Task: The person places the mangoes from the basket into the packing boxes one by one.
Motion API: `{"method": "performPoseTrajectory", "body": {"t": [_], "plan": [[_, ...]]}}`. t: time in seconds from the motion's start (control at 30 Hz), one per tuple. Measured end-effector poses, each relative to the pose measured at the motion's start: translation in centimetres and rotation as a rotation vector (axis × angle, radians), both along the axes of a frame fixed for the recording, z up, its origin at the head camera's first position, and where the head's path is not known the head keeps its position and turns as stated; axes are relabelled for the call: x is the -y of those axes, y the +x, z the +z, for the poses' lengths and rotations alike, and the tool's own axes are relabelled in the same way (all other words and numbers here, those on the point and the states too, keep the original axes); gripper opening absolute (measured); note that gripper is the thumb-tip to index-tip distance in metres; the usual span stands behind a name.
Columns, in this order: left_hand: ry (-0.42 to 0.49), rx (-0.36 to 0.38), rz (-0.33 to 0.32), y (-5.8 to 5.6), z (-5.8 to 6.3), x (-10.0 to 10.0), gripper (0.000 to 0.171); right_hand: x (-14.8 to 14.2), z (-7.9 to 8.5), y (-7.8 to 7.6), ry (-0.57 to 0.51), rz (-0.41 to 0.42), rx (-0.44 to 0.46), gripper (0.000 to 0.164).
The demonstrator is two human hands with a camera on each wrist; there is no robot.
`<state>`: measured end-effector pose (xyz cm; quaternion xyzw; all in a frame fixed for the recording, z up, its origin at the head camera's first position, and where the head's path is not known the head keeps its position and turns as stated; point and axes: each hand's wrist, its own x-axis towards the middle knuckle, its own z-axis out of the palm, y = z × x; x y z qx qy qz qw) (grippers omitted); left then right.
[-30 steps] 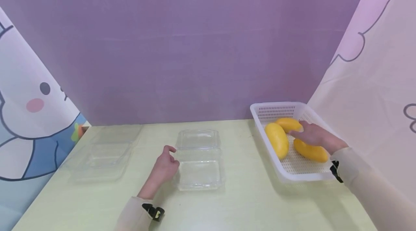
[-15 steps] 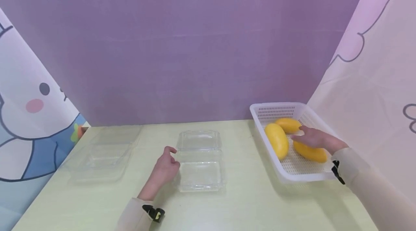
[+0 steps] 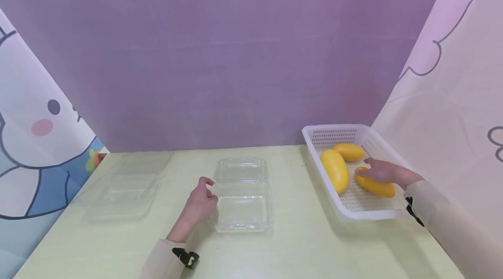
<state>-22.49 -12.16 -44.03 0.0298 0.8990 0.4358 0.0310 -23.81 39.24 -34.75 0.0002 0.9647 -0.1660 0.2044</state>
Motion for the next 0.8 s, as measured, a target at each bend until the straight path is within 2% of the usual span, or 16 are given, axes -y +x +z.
{"method": "performPoseTrajectory", "body": {"t": [0.23, 0.6, 0.8], "plan": [[0.006, -0.004, -0.002, 0.0, 0.2, 0.0, 0.048, -0.5, -0.5, 0.3, -0.013, 0.012, 0.008, 0.095], [0.004, 0.007, -0.015, 0.0, -0.1, 0.2, 0.046, -0.8, -1.6, 0.4, -0.006, 0.007, 0.016, 0.095], [0.010, 0.014, -0.014, 0.1, 0.0, 0.1, 0.046, -0.9, -2.2, 0.5, -0.043, -0.014, 0.065, 0.091]]}}
